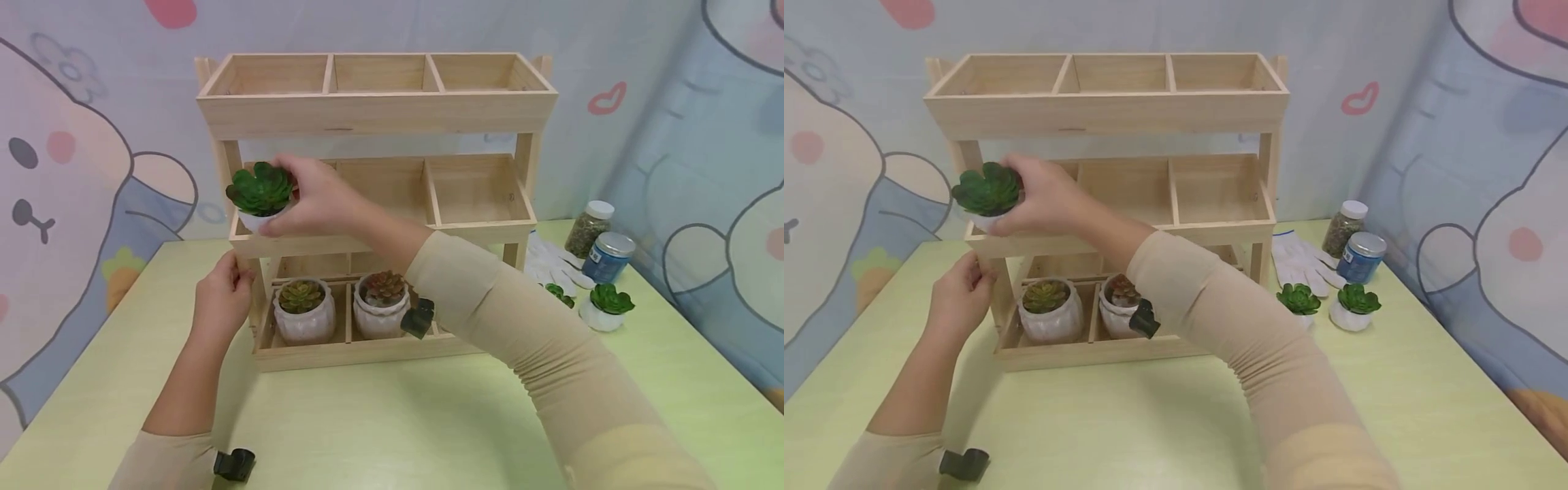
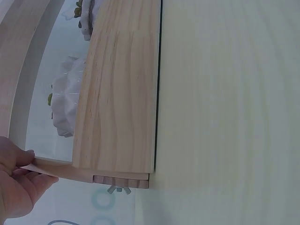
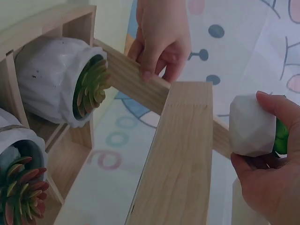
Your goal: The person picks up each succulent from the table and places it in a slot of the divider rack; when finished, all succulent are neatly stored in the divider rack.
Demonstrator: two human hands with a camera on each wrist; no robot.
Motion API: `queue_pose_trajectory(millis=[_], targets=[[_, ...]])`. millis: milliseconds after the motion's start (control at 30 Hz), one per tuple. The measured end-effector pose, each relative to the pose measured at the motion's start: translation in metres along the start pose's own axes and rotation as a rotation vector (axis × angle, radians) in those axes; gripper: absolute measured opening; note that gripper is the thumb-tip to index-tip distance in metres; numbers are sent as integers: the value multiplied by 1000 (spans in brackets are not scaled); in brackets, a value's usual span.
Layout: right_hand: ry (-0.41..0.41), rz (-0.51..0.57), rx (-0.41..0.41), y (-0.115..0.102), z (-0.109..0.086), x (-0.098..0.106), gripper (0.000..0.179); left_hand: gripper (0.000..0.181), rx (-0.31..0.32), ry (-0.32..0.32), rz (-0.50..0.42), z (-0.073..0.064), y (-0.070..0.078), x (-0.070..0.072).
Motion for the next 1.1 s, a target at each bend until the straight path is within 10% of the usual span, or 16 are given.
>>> queue_pose_trajectory(millis=[300,1100], targets=[[95,-165,-64,26,20,6,60,25,-14,5,5,0,1,0],[-125,-486,-120,36,35,-1,57,22,-1,4,2,-2,2,-2]])
Point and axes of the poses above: each hand's wrist, its own z-axis towards the middle knuckle, its own x-axis out of the back of the hand, y = z × x, the point moved 5 cm from there along z, towards the middle knuckle, and after that the axes turned 7 degrees about -x, right-handed, at the moved point
